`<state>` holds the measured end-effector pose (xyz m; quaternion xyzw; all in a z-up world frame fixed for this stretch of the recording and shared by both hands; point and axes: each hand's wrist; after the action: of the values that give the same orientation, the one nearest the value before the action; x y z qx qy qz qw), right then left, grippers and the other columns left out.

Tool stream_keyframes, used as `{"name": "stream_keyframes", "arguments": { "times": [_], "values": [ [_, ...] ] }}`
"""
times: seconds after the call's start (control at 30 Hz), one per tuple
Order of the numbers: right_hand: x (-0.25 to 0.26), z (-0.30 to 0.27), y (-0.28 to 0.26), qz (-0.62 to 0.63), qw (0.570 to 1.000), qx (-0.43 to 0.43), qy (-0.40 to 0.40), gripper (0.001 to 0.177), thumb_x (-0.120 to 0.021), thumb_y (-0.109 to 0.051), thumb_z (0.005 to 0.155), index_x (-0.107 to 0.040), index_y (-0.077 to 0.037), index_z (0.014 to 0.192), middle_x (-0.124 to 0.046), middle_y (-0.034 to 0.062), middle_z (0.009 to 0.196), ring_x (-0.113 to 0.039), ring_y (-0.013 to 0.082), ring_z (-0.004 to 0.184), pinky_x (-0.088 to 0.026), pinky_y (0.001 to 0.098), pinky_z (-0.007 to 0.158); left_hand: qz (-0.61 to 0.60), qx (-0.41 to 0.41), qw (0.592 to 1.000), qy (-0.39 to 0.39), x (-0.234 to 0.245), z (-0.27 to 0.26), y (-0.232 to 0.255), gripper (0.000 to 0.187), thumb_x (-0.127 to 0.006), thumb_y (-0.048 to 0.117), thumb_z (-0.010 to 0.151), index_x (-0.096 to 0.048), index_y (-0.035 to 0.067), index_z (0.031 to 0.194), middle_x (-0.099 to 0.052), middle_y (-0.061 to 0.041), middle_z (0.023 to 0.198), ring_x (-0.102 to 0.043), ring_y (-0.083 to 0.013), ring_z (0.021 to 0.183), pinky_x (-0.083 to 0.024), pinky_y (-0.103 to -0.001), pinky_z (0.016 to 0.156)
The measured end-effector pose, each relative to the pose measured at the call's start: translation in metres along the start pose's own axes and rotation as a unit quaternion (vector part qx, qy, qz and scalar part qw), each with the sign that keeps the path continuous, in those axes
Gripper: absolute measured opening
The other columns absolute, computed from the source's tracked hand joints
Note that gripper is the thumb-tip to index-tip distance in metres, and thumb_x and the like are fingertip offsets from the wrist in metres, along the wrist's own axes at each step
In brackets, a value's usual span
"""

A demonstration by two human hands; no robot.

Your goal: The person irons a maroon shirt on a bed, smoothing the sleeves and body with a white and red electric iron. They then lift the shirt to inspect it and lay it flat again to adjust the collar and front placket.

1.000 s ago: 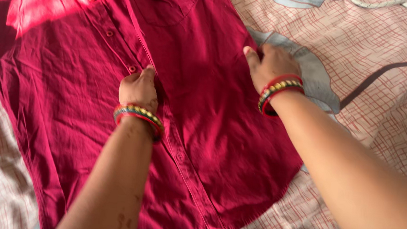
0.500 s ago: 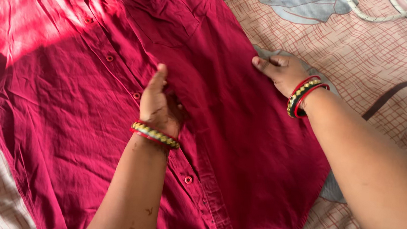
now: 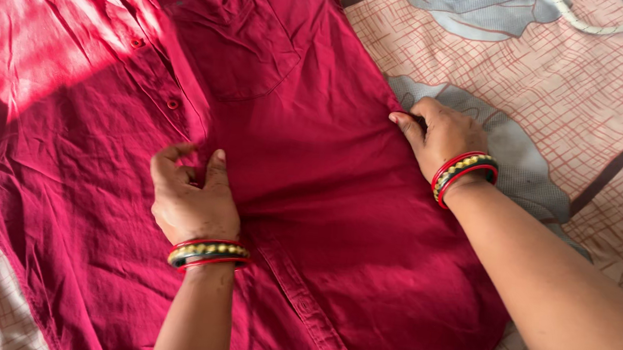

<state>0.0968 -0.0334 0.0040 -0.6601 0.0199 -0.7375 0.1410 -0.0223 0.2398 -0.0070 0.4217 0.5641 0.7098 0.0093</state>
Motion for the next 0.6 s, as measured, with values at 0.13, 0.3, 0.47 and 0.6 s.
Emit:
{"name": "stream_keyframes", "arguments": {
  "times": [0.13,0.3,0.47,0.6],
  "values": [
    [0.01,0.002,-0.013,-0.017,0.995,-0.069,-0.063,0.055,-0.059,-0.063,0.095,-0.068,-0.01,0.109,-0.074,0.0153,0.083,-0.071,0.0365,0.082,-0.054,0.0508,0.075,-0.055,-0.024,0.998,-0.026,0.005,0.0,0.0,0.048,-0.08,0.027,0.09,-0.058,0.014,0.13,-0.067,-0.005,0.088,-0.065,-0.0199,0.074,-0.053,-0.037,0.068],
    [0.006,0.045,-0.031,0.053,0.992,-0.098,-0.053,0.066,-0.044,-0.067,0.1,-0.069,-0.007,0.112,-0.073,0.0217,0.103,-0.068,0.0424,0.098,-0.051,0.0542,0.087,-0.128,-0.024,0.991,-0.029,-0.009,0.028,-0.007,0.04,-0.079,0.026,0.091,-0.062,0.013,0.126,-0.068,-0.003,0.099,-0.066,-0.0149,0.088,-0.055,-0.032,0.075],
    [-0.022,0.112,-0.06,0.121,0.988,-0.054,-0.081,0.069,-0.049,-0.069,0.099,-0.071,-0.004,0.106,-0.073,0.018,0.1,-0.069,0.0338,0.096,-0.052,0.0479,0.087,-0.393,0.164,0.904,-0.045,-0.051,0.093,-0.035,0.026,-0.086,0.02,0.085,-0.07,0.01,0.103,-0.071,0.004,0.092,-0.063,-0.0077,0.088,-0.051,-0.023,0.085],
    [-0.033,0.139,-0.051,0.25,0.956,-0.085,-0.127,0.059,-0.061,-0.065,0.093,-0.073,-0.007,0.095,-0.07,0.0077,0.079,-0.065,0.0184,0.075,-0.052,0.0375,0.075,-0.356,0.117,0.92,-0.116,-0.056,0.119,-0.053,0.02,-0.081,0.002,0.083,-0.063,0.012,0.086,-0.063,0.001,0.085,-0.059,-0.0115,0.082,-0.049,-0.027,0.076]
  ]
}}
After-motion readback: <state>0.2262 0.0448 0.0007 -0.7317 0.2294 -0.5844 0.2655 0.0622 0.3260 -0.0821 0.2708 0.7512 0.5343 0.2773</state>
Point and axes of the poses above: each hand's wrist, its own z-axis towards the middle knuckle, its own x-axis out of the back of the hand, y = z × x
